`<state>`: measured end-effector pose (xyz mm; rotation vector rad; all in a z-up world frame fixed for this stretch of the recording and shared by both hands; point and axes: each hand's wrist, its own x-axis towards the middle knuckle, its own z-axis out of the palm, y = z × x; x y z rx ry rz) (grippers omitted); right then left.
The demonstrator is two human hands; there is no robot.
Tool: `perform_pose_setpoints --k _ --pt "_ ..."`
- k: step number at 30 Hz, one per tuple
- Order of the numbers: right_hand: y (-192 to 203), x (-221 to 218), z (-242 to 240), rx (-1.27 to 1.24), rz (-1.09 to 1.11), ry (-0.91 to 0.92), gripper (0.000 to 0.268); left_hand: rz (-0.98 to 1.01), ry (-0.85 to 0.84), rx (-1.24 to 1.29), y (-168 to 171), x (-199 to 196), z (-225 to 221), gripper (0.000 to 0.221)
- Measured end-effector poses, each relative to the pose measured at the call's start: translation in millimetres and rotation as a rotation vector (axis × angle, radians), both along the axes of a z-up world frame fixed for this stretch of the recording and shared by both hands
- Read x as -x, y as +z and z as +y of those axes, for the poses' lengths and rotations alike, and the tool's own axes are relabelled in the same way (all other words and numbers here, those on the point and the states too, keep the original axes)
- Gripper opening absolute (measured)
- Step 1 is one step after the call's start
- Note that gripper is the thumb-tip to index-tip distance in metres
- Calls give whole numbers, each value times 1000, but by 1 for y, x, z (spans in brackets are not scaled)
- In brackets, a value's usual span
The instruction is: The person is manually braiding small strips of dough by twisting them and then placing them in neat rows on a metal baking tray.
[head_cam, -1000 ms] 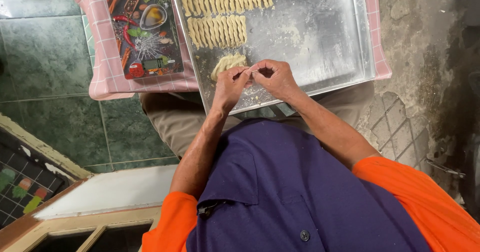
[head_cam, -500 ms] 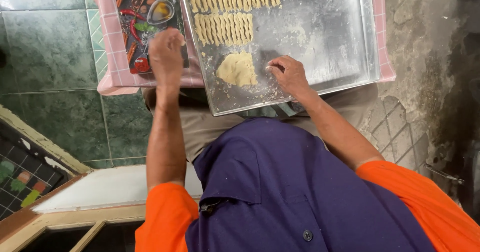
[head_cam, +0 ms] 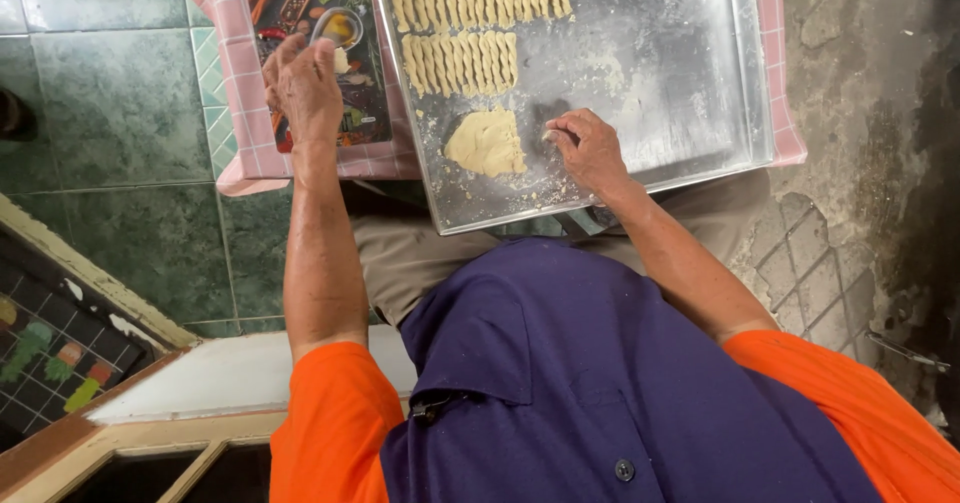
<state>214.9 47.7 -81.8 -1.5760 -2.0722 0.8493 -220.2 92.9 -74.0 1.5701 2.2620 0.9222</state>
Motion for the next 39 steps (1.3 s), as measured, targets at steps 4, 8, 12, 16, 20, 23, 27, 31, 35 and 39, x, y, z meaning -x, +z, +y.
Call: perform_pose_setpoints --k 4,8,12,16,20,23,27,31,35,39 --pt "0 0 0 -15 -20 -5 24 -305 226 -42 13 14 0 86" --pt "-1 1 1 -16 -27 0 22 -533 199 -310 28 26 -24 106" --pt "9 3 -1 8 5 -13 18 -530 288 -89 70 12 -45 92" --pt "4 3 -1 -35 21 3 17 -601 310 -29 70 8 -48 94" --pt "5 3 0 -35 5 3 18 -560 250 -69 39 19 -39 93" --pt "4 3 0 -28 9 -7 18 -587 155 -253 5 33 -29 94" --pt "4 4 -1 -33 21 -11 16 27 117 -4 -3 31 -23 66" --pt "8 6 -1 -7 0 -15 18 251 -96 238 12 17 -42 105" --pt "8 6 -2 -26 13 -23 15 73 -43 211 18 16 -42 98" --pt "6 6 -1 -49 19 -8 18 48 9 7 22 23 -38 80"
